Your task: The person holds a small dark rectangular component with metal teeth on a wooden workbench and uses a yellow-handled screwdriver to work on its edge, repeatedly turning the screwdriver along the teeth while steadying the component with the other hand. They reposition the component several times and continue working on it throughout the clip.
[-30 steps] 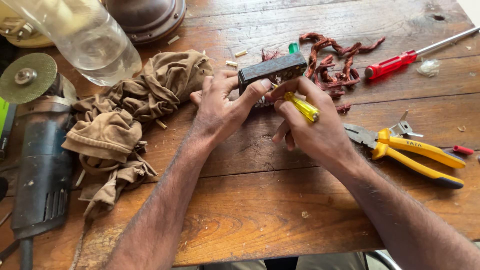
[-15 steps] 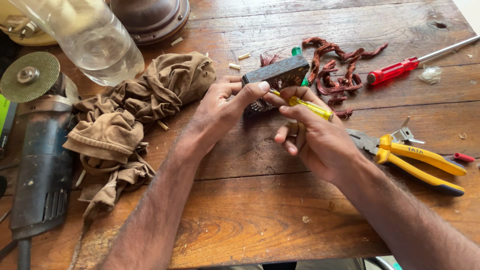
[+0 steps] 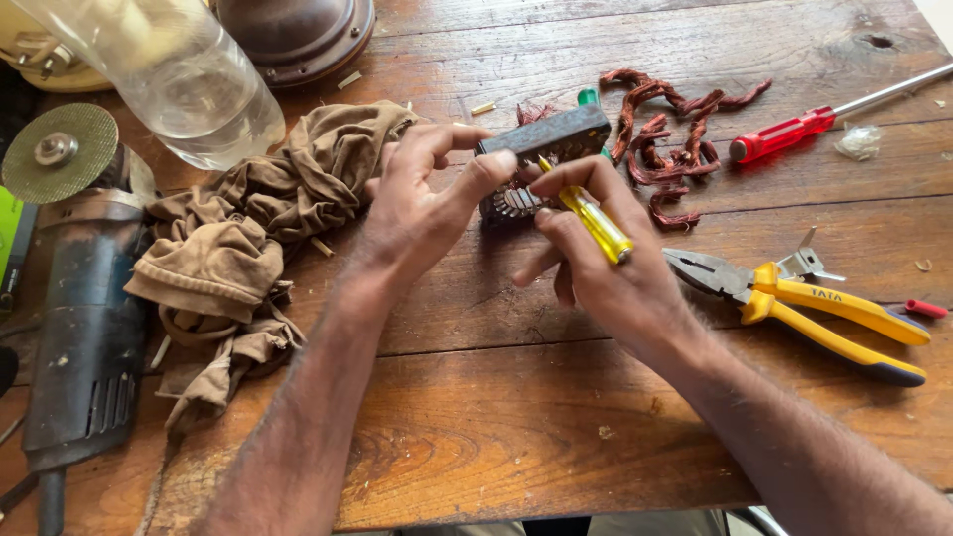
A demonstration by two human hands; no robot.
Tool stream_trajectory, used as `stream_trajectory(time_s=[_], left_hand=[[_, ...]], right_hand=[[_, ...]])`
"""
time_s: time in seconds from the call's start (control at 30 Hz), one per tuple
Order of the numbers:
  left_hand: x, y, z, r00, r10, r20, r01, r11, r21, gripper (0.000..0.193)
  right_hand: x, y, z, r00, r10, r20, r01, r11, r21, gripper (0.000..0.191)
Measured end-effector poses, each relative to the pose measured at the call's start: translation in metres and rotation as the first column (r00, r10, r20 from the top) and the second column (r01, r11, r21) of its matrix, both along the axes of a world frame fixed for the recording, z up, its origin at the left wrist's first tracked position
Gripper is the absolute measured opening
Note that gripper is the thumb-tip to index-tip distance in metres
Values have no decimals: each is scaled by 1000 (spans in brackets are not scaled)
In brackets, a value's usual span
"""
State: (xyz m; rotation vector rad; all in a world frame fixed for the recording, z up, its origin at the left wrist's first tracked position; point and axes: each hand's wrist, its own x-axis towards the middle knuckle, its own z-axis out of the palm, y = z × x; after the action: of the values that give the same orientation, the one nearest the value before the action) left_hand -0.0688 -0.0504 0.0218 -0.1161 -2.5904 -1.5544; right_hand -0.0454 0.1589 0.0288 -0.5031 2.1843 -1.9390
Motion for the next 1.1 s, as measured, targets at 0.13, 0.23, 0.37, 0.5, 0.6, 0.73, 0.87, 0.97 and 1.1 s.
stream_trajectory(time_s=[0.13,0.23,0.37,0.5,0.6,0.73,0.87,0.97,1.1], left_hand=[[-2,6,-8,999,36,24,-33,989,-143,99],[-4,10,-11,999,13,46,-6,987,-162,107],[-5,11,-14,999,-13,37,19,987,-158,103],[-8,9,-20,998,-40,46,45,994,-99,97],[-13,10,-27,995,-94,-35,93,995,-33,94],[-20,11,-32,992,-122,-28,122,992,-11,91],[-21,13,-32,980,-145,-133,152,987,43,84],[-20,13,-31,988,-145,-61,149,986,69,82],[-18,15,-30,995,-99,32,98,995,20,86]], right_hand=[[0,-1,4,997,-44,61,44,999,4,18],[0,-1,8,986,-59,156,58,998,9,19],[1,-5,10,978,-42,206,53,997,-49,21],[0,-7,7,970,-37,241,63,993,-101,22],[-1,-6,2,962,-42,269,72,992,-102,21],[-3,-5,-5,971,-12,239,54,984,-167,18],[-4,-7,-8,965,-22,261,67,984,-166,18],[-5,-7,-7,962,5,272,45,983,-177,20],[-8,-4,-3,978,-1,210,32,989,-144,21]])
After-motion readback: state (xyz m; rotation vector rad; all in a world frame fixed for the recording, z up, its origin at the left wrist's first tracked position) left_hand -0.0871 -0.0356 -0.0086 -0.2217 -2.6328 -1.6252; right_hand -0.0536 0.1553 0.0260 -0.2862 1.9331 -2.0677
